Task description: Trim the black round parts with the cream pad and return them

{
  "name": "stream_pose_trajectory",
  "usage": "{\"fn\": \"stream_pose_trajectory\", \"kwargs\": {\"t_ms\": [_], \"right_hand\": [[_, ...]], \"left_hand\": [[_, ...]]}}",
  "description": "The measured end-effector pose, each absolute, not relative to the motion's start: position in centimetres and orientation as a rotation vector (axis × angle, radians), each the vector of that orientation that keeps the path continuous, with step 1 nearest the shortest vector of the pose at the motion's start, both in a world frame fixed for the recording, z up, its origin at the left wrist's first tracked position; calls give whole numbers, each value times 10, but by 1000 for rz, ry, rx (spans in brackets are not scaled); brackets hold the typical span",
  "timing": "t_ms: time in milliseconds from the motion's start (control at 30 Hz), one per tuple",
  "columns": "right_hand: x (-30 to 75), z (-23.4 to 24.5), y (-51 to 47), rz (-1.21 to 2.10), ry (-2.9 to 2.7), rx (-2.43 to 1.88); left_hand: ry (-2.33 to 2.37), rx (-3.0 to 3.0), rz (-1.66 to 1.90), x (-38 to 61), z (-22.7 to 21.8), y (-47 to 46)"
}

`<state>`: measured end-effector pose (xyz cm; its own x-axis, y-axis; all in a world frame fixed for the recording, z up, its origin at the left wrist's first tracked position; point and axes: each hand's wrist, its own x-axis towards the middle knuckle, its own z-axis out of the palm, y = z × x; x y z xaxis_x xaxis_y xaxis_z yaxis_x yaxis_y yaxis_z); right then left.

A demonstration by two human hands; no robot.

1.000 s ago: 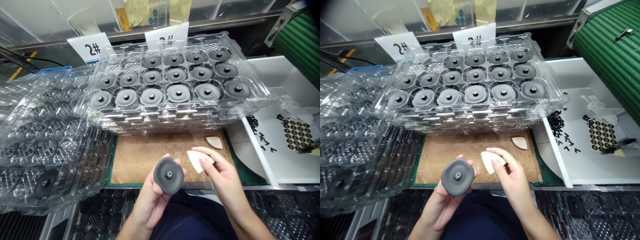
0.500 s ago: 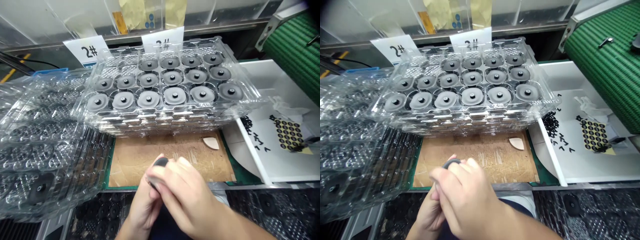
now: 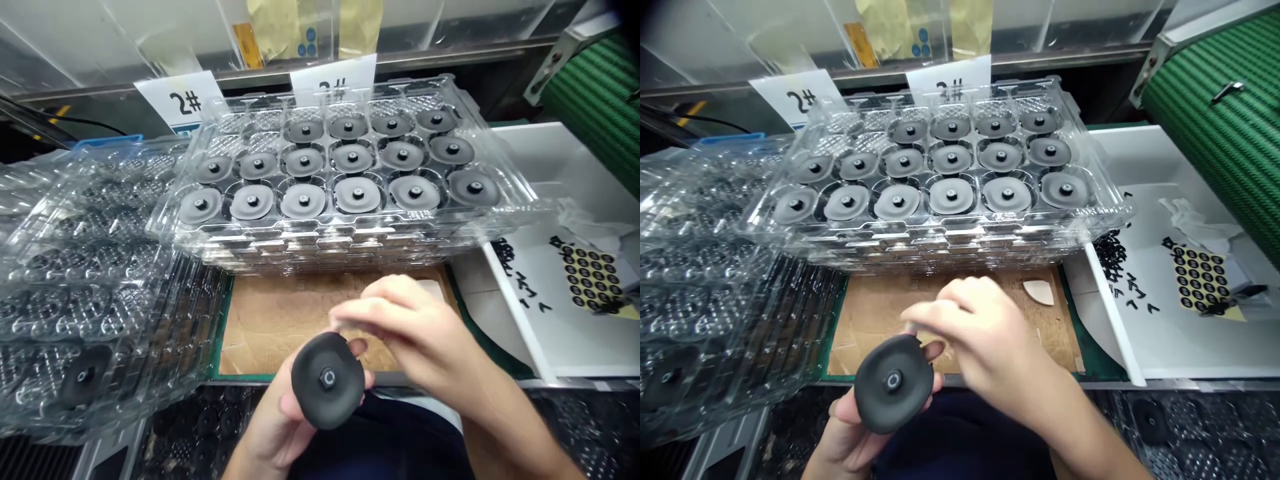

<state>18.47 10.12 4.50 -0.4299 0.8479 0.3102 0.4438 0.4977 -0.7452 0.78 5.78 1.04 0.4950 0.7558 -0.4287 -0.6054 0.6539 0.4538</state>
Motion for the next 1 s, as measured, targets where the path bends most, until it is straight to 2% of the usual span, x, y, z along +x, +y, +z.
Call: {"fn": "stream_pose_trajectory", "kwargs": {"t_ms": [100,200,300,367,567,700,833,1000], "right_hand": [[192,11,99,949,-1768,-1339],[192,-43,91,1138,-1635,-1523],[188,-92,81,1118,-1636,-1612],[185,-108,75,1059,-1623,-1658],[183,-93,65,976,-1578,-1647],[186,-77,63,1007,-1551,-1604],[190,-64,59,1060,-1490,-1569],[193,-43,46,1114,-1403,-1483]], "left_hand": [[669,183,860,3,7,55],[673,126,899,1,1,52],[613,75,933,3,-5,52],[562,62,933,4,-8,52],[679,159,969,9,-6,49],[966,785,1166,7,-13,44],[1164,1551,1050,1,-18,41],[1159,1686,1050,1,-12,37]]}}
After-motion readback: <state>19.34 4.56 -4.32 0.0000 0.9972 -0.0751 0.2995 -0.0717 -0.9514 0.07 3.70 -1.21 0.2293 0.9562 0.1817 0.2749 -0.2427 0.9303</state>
